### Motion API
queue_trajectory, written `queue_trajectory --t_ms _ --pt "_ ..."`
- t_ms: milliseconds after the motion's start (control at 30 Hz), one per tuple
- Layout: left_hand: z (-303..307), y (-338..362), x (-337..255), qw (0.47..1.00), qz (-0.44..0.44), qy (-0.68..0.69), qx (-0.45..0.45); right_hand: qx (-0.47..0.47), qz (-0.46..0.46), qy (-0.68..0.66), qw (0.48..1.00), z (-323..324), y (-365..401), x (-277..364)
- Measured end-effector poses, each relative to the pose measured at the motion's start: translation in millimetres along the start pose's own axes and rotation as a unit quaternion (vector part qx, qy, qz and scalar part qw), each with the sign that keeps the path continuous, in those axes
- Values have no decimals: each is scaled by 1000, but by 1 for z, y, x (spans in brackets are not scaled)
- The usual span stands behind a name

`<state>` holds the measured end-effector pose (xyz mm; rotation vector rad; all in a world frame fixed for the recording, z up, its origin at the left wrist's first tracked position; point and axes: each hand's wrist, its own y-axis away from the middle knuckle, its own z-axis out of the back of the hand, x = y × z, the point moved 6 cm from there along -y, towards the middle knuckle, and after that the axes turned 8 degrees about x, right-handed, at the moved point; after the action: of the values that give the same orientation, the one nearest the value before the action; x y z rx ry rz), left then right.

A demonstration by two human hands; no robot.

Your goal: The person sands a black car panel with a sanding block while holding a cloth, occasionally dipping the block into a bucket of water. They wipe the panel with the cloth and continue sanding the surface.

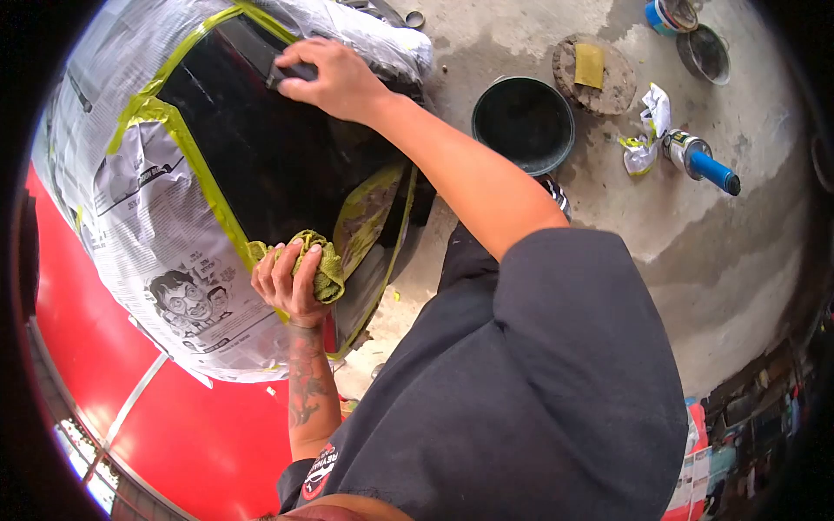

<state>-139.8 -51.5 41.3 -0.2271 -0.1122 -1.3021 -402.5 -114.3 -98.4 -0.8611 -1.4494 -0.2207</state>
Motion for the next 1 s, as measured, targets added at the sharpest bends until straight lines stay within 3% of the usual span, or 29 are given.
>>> queue_trajectory --t_ms 67,133,267,333,400,500,700,800,900,1000 --pt "0 1 0 1000 1 2 -5 5 -31 14 999 -8 -42 -5" --pt "1 -2 -2 1000 5 1 -4 -42 23 60 997 -34 -97 -28" --pt "0 -1 -1 1000 2 0 -6 44 -31 2 999 -23 -126 2" --pt "1 0 -2 1000 1 -3 -5 71 -41 8 997 -16 -110 4" --pt "0 -1 -2 1000 -4 -9 -1 2 -12 89 996 -24 -71 -18" --pt "1 -2 -2 1000 -5 -4 -3 11 7 12 1000 2 12 2" --pt "2 -4 -4 1000 -6 -2 5 20 -205 -31 978 12 145 -27" --pt "1 -2 -4 1000 -4 -7 1 -4 -195 -18 981 8 156 -28" --pt "0 -1 -3 1000 -6 -11 7 -33 -85 -8 996 3 108 -5" --pt "0 -1 -3 1000 -10 -13 7 -12 -34 -9 999 1 67 13"
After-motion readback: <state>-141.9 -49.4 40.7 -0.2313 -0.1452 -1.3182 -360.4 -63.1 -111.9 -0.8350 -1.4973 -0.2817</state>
